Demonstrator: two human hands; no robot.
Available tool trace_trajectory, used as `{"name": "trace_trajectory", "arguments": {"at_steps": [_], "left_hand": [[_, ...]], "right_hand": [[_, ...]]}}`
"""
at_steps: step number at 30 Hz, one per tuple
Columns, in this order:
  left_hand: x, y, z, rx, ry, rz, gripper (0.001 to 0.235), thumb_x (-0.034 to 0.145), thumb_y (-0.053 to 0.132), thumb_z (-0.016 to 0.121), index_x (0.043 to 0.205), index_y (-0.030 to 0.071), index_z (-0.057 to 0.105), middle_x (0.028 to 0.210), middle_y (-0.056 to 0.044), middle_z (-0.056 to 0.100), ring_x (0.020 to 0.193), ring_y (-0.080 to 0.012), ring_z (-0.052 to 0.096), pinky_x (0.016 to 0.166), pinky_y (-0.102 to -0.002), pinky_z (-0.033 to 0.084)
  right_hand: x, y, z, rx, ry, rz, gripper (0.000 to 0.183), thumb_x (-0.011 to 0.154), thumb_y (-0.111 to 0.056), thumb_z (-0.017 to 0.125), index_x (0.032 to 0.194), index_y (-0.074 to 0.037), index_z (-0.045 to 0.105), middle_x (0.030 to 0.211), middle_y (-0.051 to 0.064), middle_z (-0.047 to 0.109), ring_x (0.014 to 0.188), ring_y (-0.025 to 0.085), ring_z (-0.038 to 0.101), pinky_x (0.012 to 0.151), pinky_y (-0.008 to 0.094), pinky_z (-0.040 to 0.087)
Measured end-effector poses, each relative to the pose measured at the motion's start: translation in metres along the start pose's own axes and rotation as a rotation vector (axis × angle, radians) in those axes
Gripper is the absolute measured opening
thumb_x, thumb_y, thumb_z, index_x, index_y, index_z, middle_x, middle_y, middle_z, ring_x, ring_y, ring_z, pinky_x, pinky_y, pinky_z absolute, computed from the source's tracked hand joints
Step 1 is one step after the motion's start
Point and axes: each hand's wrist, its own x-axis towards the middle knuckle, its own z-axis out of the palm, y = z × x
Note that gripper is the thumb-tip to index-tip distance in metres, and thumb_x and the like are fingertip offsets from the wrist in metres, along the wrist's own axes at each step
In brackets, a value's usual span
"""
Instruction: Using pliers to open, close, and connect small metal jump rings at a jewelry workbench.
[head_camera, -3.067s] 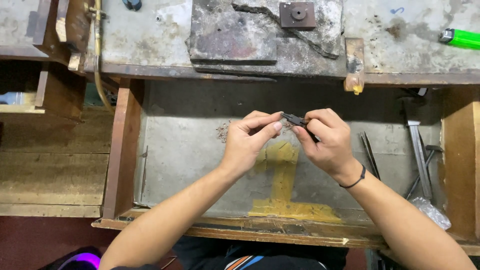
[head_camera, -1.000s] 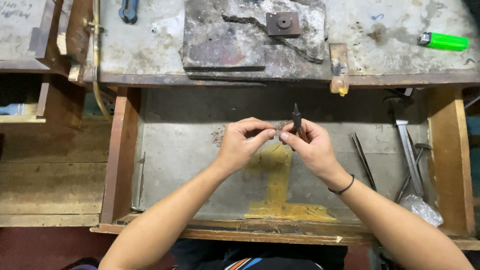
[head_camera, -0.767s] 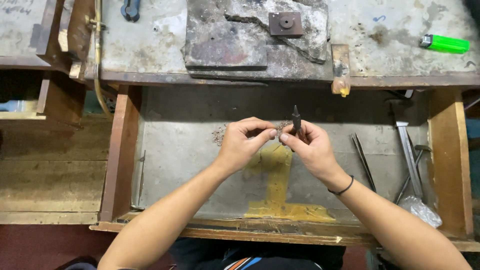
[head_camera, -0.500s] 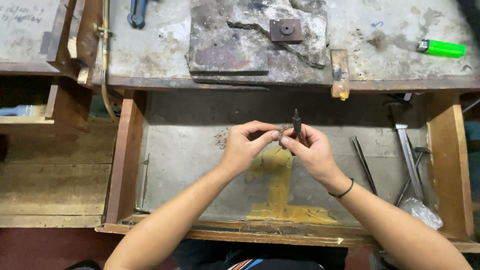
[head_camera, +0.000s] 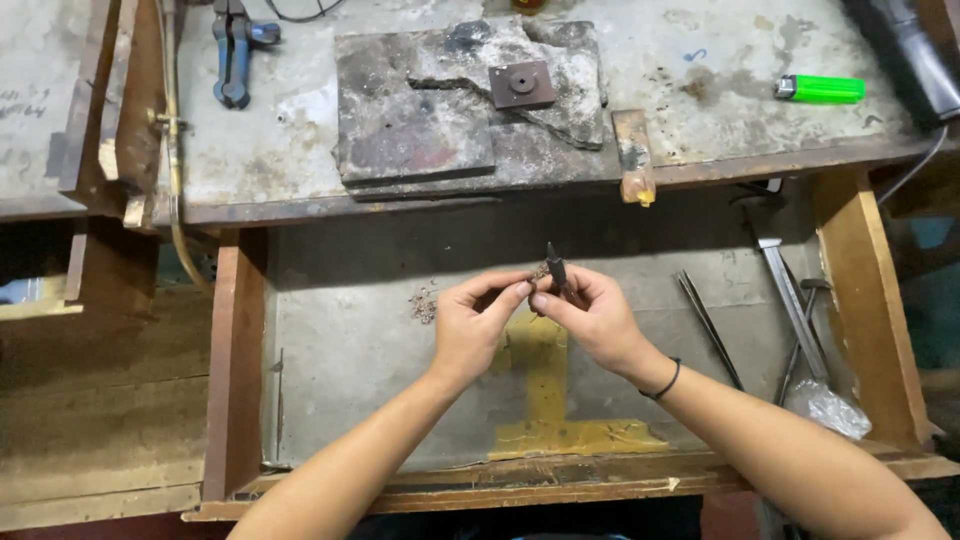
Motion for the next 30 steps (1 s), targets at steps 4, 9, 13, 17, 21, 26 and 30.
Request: {"name": "trace_trajectory", "arguments": {"at_steps": [4, 9, 13, 17, 21, 26, 30], "left_hand": [[0.002, 0.007, -0.004, 0.029, 0.014, 0.011, 0.015, 0.090, 0.004, 0.077, 0.104, 0.001, 0.080, 0.087, -0.014, 0.080, 0.085, -0.0145, 0.072, 0.081, -0.032, 0.062], [0.006, 0.012, -0.010, 0.110, 0.054, 0.029, 0.015, 0.090, 0.003, 0.075, 0.104, -0.002, 0.080, 0.085, -0.016, 0.080, 0.083, -0.0179, 0.075, 0.079, -0.034, 0.064], [0.005, 0.012, -0.013, 0.133, 0.024, 0.079, 0.014, 0.091, 0.000, 0.073, 0.103, -0.003, 0.080, 0.087, -0.016, 0.080, 0.079, -0.0187, 0.075, 0.072, -0.034, 0.064], [0.007, 0.009, -0.016, 0.267, -0.055, 0.285, 0.011, 0.087, -0.001, 0.077, 0.098, -0.001, 0.081, 0.086, -0.016, 0.080, 0.077, -0.0235, 0.078, 0.066, -0.034, 0.065], [0.010, 0.007, -0.020, 0.323, -0.103, 0.343, 0.012, 0.088, 0.000, 0.075, 0.099, 0.001, 0.080, 0.090, -0.014, 0.080, 0.080, -0.0243, 0.078, 0.067, -0.033, 0.064], [0.008, 0.014, -0.022, 0.360, -0.056, 0.245, 0.011, 0.090, 0.004, 0.073, 0.099, 0.002, 0.079, 0.090, -0.011, 0.077, 0.082, -0.0192, 0.074, 0.073, -0.029, 0.061], [0.013, 0.012, -0.022, 0.287, 0.029, 0.081, 0.012, 0.093, 0.003, 0.069, 0.101, -0.002, 0.076, 0.092, -0.013, 0.076, 0.084, -0.0177, 0.076, 0.079, -0.026, 0.064]], "right_hand": [[-0.002, 0.029, -0.020, -0.077, -0.036, -0.096, 0.026, 0.087, -0.005, 0.079, 0.069, -0.006, 0.060, 0.066, 0.006, 0.065, 0.064, 0.007, 0.055, 0.053, 0.019, 0.040], [0.010, -0.004, -0.025, -0.458, -0.164, -0.455, 0.046, 0.097, -0.026, 0.072, 0.057, -0.011, 0.053, 0.068, 0.005, 0.069, 0.064, 0.022, 0.066, 0.057, 0.028, 0.049], [0.015, -0.003, -0.031, -0.678, -0.156, -0.705, 0.047, 0.097, -0.033, 0.072, 0.061, -0.010, 0.051, 0.079, 0.008, 0.072, 0.066, 0.028, 0.068, 0.057, 0.034, 0.053], [0.019, -0.005, -0.032, -0.757, -0.146, -0.818, 0.047, 0.099, -0.037, 0.068, 0.063, -0.012, 0.052, 0.081, 0.005, 0.072, 0.067, 0.026, 0.067, 0.057, 0.034, 0.053], [0.023, -0.006, -0.034, -0.803, -0.127, -0.863, 0.043, 0.099, -0.037, 0.068, 0.068, -0.010, 0.058, 0.081, 0.007, 0.070, 0.068, 0.026, 0.067, 0.058, 0.035, 0.053], [0.023, -0.011, -0.037, -0.788, -0.161, -0.840, 0.042, 0.101, -0.035, 0.063, 0.070, -0.007, 0.058, 0.085, 0.008, 0.070, 0.069, 0.026, 0.066, 0.062, 0.034, 0.052], [0.025, -0.018, -0.040, -0.781, -0.151, -0.838, 0.042, 0.104, -0.031, 0.056, 0.072, -0.003, 0.057, 0.092, 0.011, 0.069, 0.073, 0.026, 0.064, 0.067, 0.034, 0.052]]}}
